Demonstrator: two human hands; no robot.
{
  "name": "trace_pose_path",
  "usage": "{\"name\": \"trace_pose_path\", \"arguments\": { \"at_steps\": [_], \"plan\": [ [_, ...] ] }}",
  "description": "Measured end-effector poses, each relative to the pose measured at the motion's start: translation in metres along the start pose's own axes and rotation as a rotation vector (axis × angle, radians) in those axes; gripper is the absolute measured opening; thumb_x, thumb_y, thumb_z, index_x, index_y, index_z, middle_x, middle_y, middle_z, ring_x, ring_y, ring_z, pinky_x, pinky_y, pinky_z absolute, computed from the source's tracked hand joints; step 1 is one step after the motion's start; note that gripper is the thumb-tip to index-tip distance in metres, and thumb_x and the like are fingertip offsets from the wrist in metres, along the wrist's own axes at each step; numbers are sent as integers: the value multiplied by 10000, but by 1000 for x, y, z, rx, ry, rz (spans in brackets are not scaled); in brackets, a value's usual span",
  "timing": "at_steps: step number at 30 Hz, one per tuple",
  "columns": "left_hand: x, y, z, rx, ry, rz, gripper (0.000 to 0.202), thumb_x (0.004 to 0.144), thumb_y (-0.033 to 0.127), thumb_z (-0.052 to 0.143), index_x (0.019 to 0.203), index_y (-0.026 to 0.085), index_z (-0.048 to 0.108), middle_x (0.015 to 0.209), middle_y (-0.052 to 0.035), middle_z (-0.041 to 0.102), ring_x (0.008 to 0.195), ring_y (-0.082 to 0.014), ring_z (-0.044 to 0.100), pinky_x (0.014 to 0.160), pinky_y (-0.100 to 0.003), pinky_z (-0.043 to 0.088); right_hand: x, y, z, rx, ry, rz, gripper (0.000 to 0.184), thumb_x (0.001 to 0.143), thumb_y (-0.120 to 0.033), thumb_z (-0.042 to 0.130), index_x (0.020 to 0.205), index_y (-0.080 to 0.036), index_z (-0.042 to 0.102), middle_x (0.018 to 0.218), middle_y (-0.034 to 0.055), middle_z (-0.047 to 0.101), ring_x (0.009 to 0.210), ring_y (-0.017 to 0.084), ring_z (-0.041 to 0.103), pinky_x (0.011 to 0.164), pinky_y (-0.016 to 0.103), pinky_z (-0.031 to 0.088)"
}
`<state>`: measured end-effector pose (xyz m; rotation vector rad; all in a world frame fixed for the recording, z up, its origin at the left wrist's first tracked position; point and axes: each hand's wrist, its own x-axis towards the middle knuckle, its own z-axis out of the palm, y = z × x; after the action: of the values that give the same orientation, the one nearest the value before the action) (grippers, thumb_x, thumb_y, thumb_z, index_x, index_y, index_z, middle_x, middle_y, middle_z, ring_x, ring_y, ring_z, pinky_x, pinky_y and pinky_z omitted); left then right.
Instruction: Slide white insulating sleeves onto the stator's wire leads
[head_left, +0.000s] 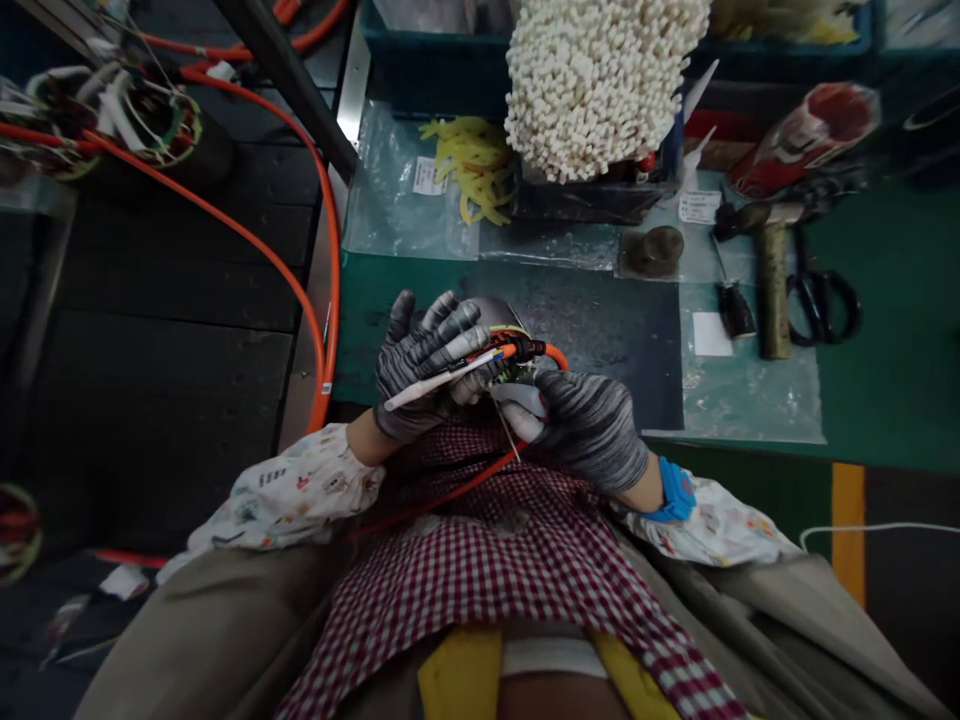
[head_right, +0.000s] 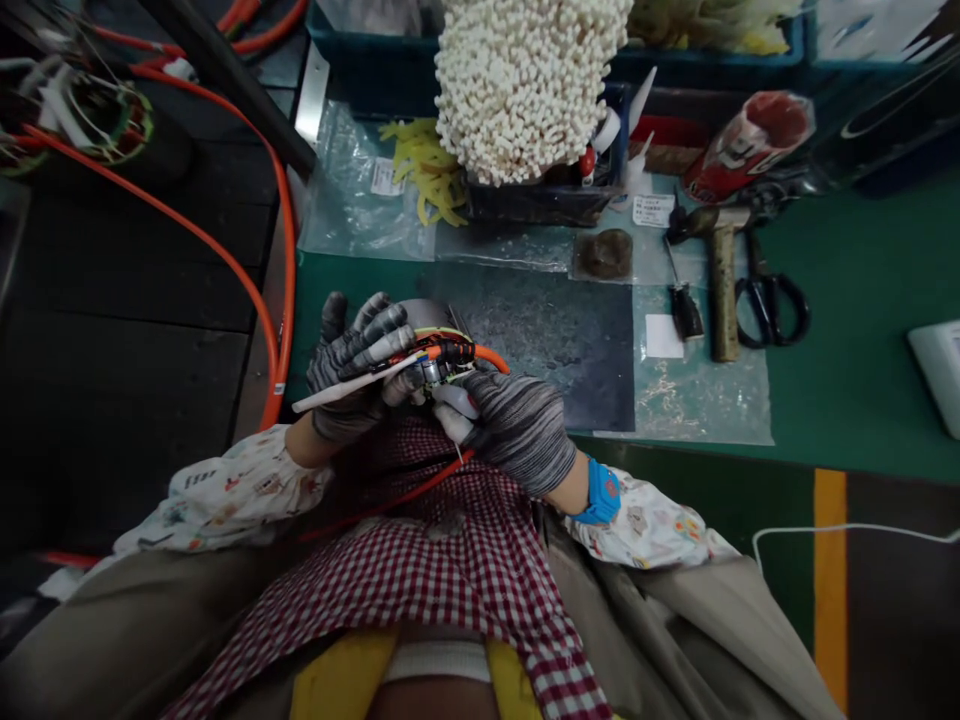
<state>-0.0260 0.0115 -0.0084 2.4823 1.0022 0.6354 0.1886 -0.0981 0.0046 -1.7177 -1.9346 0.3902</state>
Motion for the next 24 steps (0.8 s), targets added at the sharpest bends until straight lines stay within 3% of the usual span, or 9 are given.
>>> {"name": "trace_pose_path", "arguments": {
  "at_steps": [3, 7, 14, 20, 24],
  "plan": [
    [7, 5, -2, -16, 1, 34, 392, 1020, 505, 535, 1347, 337, 669, 1503, -18, 677, 1512, -306, 518, 1369, -623, 97, 1, 1, -5, 3, -17, 5, 305, 997, -488, 626, 1074, -280, 835, 865, 38, 789, 695, 186, 669, 626, 323, 432],
    [25, 16, -9, -18, -82, 27, 397, 1020, 497, 544, 1357, 334, 677, 1508, -16, 671, 1514, -332, 514, 1361, -621, 155, 2, 6, -12, 24, 16, 24, 261, 975, -467, 651, 972, -279, 833, 748, 20, 744, 633, 179, 629, 596, 323, 387],
    [77, 37, -13, -28, -241, 113, 379, 1025, 408, 546, 1348, 284, 700, 1476, -42, 689, 1475, -311, 557, 1323, -535, 313, 5, 25, -34, -5, 65, 139, 401, 977, -591, 590, 806, -273, 764, 619, 28, 637, 542, 170, 536, 518, 320, 316],
    [118, 58, -4, 130, -350, 97, 408, 984, 367, 648, 1369, 235, 689, 1202, -82, 777, 1230, -340, 704, 1191, -536, 468, 15, 32, -41, -102, 87, 102, 379, 957, -592, 587, 780, -272, 685, 605, 25, 612, 523, 172, 515, 507, 330, 278],
    [143, 83, -3, 333, -524, 5, 377, 1018, 381, 640, 1300, 149, 733, 1050, -118, 778, 1105, -371, 736, 1050, -536, 552, 14, 37, -43, -116, 107, 147, 352, 943, -565, 608, 778, -263, 685, 639, 32, 629, 564, 191, 555, 550, 335, 307]
  ]
}}
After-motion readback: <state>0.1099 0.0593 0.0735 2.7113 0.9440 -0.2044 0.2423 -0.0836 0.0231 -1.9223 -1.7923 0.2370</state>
